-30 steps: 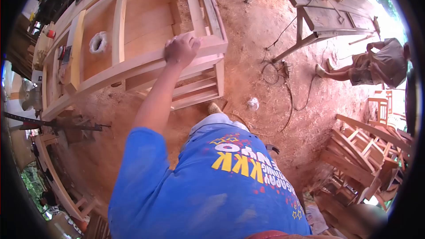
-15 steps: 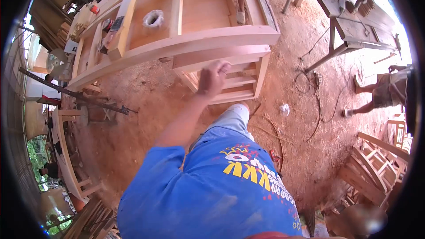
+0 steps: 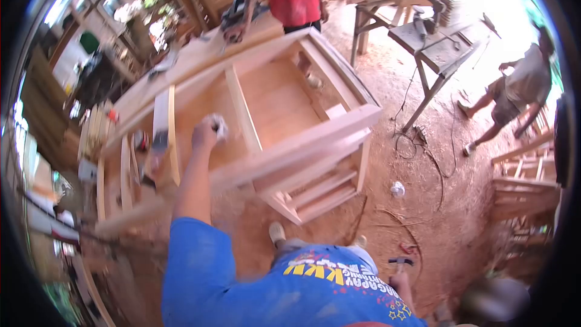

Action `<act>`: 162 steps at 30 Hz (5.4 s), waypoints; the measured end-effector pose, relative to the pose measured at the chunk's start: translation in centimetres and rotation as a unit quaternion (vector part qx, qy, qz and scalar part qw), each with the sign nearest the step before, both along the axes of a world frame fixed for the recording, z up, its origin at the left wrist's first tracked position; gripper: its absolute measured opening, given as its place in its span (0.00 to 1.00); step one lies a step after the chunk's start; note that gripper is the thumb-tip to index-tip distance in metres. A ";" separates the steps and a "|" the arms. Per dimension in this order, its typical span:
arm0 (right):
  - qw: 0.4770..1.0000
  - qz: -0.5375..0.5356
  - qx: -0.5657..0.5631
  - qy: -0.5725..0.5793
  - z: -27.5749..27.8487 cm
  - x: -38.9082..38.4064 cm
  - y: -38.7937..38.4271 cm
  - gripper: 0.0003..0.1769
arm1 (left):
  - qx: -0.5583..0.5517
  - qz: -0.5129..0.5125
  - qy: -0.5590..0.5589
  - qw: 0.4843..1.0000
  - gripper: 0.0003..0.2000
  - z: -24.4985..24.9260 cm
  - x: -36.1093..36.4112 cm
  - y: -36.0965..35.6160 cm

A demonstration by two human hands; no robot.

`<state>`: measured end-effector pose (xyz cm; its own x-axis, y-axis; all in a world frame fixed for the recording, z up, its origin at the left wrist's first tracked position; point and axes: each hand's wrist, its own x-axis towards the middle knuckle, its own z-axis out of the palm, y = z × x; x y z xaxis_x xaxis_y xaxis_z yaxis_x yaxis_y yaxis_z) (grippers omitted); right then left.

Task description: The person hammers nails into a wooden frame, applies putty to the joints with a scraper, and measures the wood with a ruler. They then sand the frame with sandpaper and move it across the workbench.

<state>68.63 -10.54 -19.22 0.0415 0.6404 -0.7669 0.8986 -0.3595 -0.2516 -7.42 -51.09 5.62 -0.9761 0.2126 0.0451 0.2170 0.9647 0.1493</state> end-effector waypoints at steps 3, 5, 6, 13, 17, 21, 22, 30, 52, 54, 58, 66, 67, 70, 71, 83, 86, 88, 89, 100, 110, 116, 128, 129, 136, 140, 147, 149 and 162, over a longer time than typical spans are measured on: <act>0.999 -0.032 -0.031 -0.022 -0.1 -5.1 -7.2 0.05 | -0.052 0.020 -0.047 0.997 0.16 -4.4 -9.7 -3.7; 0.998 -0.029 0.009 -0.047 0.4 -6.2 -10.6 0.06 | -0.123 -0.045 -0.143 0.981 0.18 -1.8 -8.1 -3.0; 0.998 -0.021 0.002 -0.054 1.4 -6.7 -12.2 0.07 | -0.112 -0.032 -0.144 0.983 0.18 -4.1 -9.3 -3.4; 0.983 0.163 -0.053 -0.069 -3.7 -6.1 -22.9 0.24 | -0.094 -0.100 -0.135 0.981 0.13 -5.1 -10.7 -2.1; 0.976 0.187 -0.074 -0.088 -4.7 -7.2 -23.2 0.24 | -0.145 -0.178 -0.121 0.966 0.14 -3.2 -9.7 -3.5; 0.980 0.166 -0.064 -0.087 -6.3 -9.3 -20.8 0.23 | -0.122 -0.129 -0.097 0.979 0.14 -2.3 -8.3 -2.4; 0.982 0.160 -0.054 -0.085 -6.7 -9.8 -19.6 0.23 | -0.095 -0.098 -0.089 0.987 0.14 -4.4 -9.3 -2.3; 0.993 0.094 -0.008 -0.073 1.5 -15.4 -7.7 0.13 | -0.089 -0.042 -0.085 0.992 0.12 -5.8 -9.6 -3.3; 0.922 -0.115 0.177 0.324 20.8 -35.9 -16.7 0.30 | 0.083 -0.531 -0.302 0.788 0.09 9.3 -3.0 14.7; 0.923 -0.068 0.147 0.349 24.8 -38.7 -15.9 0.25 | 0.100 -0.595 -0.315 0.733 0.09 6.8 3.1 18.0; 0.913 0.001 0.170 0.370 26.8 -41.5 -13.5 0.19 | 0.136 -0.615 -0.314 0.710 0.09 4.2 12.2 22.6; 0.907 0.080 0.180 0.373 21.7 -38.9 -6.9 0.11 | 0.098 -0.467 -0.414 0.775 0.10 0.7 17.6 27.1; 0.907 0.088 0.178 0.373 21.2 -38.7 -6.1 0.10 | 0.092 -0.448 -0.427 0.780 0.10 0.4 18.0 27.9; 0.898 0.095 0.192 0.384 19.6 -38.5 -5.0 0.10 | 0.127 -0.385 -0.474 0.782 0.10 -1.7 18.7 29.2; 0.899 0.095 0.178 0.388 19.5 -38.6 -4.9 0.10 | 0.163 -0.358 -0.486 0.780 0.11 -2.2 18.9 29.3; 0.833 -0.225 0.043 0.503 20.9 -43.5 -8.2 0.12 | 0.395 -0.299 -0.559 0.665 0.10 -2.3 15.5 30.3; 0.840 -0.224 0.081 0.487 20.8 -44.0 -8.7 0.11 | 0.373 -0.261 -0.653 0.606 0.08 -1.6 14.2 30.5; 0.848 -0.212 0.108 0.473 20.8 -44.2 -8.5 0.11 | 0.385 -0.198 -0.728 0.531 0.08 -1.4 13.2 30.7; 0.851 -0.199 0.123 0.470 20.7 -44.3 -8.6 0.11 | 0.388 -0.164 -0.763 0.490 0.07 -1.2 12.8 30.8; 0.891 -0.094 0.206 0.394 20.4 -43.4 -7.4 0.11 | 0.405 -0.099 -0.893 0.170 0.06 0.4 10.8 36.0; 0.837 -0.068 0.275 0.469 18.8 -43.1 -3.8 0.11 | -0.026 -0.739 -0.290 0.607 0.07 3.3 12.4 38.7; 0.815 -0.064 0.280 0.503 19.2 -43.4 -1.3 0.12 | -0.107 -0.814 -0.157 0.549 0.08 4.0 13.4 42.4; 0.641 -0.356 -0.021 0.679 10.1 -45.2 -5.0 0.44 | -0.201 -0.703 -0.232 0.642 0.09 3.9 9.3 56.0; 0.617 -0.420 -0.071 0.662 9.4 -45.6 -6.6 0.41 | -0.215 -0.709 -0.254 0.622 0.10 2.8 8.9 56.7; 0.635 -0.415 -0.065 0.648 8.6 -45.1 -7.7 0.31 | -0.219 -0.653 -0.395 0.608 0.09 -0.4 6.7 58.8; 0.604 -0.408 -0.047 0.683 10.4 -45.5 -8.0 0.28 | -0.226 -0.652 -0.400 0.604 0.09 -0.7 6.1 58.9; 0.661 -0.389 -0.083 0.637 10.2 -45.7 -9.6 0.27 | -0.280 -0.677 -0.313 0.605 0.09 -0.5 7.1 59.0; 0.667 -0.379 -0.081 0.636 10.3 -46.1 -9.7 0.27 | -0.276 -0.682 -0.321 0.596 0.09 -0.5 6.9 58.9; 0.637 -0.397 0.038 0.660 12.4 -45.5 -6.4 0.23 | -0.290 -0.685 -0.310 0.592 0.09 -0.5 6.9 58.8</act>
